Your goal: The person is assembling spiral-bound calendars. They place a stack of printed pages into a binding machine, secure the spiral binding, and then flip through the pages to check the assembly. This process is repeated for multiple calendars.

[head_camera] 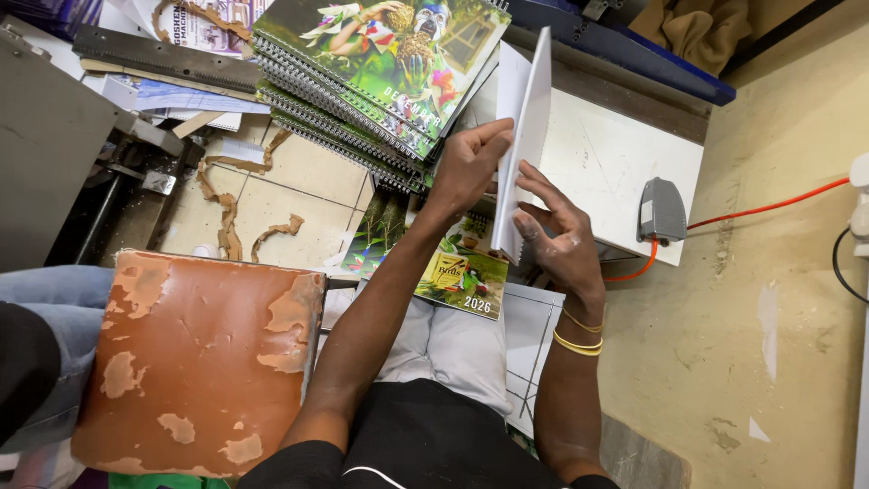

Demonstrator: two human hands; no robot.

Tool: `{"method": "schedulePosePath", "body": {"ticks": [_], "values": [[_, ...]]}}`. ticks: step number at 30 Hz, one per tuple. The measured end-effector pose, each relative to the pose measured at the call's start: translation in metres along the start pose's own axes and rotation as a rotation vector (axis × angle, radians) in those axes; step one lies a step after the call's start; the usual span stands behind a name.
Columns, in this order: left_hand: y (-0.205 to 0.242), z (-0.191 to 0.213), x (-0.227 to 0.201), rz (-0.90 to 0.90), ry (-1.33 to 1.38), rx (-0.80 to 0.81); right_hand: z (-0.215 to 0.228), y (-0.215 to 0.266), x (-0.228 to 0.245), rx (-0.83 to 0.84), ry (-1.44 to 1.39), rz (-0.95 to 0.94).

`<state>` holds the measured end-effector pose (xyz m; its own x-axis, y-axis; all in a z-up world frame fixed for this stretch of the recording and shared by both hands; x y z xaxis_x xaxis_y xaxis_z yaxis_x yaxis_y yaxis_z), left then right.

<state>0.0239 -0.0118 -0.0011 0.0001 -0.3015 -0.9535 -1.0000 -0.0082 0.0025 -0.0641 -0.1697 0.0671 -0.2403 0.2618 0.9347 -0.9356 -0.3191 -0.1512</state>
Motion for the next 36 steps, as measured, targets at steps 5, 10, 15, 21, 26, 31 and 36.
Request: {"method": "schedulePosePath", "body": {"ticks": [5,10,15,21,26,31,36], "values": [[0.010,-0.012,-0.008,0.029,0.108,0.058,0.012,0.001,-0.011,-0.031,-0.105,-0.020],[0.014,-0.024,-0.014,0.064,0.153,0.060,0.021,0.002,-0.019,-0.047,-0.165,-0.017],[0.016,-0.031,-0.017,0.069,0.208,0.098,0.029,0.002,-0.030,-0.081,-0.250,0.002],[0.014,-0.041,-0.016,0.041,0.143,0.064,0.032,0.003,-0.036,-0.147,-0.261,-0.065],[0.014,-0.043,-0.013,-0.004,0.124,0.062,0.038,-0.001,-0.050,-0.179,-0.257,-0.087],[0.025,-0.045,-0.024,0.005,0.090,0.089,0.038,0.001,-0.037,-0.177,-0.284,-0.093],[0.028,-0.043,-0.031,-0.008,0.017,0.089,0.042,0.006,-0.035,-0.163,-0.327,-0.140]]}}
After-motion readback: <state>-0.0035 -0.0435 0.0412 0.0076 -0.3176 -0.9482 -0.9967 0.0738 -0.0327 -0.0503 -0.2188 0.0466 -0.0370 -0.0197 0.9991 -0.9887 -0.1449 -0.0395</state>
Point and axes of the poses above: each hand's wrist, its own y-axis away from the middle knuckle, its own z-axis out of the back of the hand, x = y × z, the point moved 2 cm from there along -y, towards the middle knuckle, and after that the axes turned 5 degrees about -z, right-handed, at the moved point
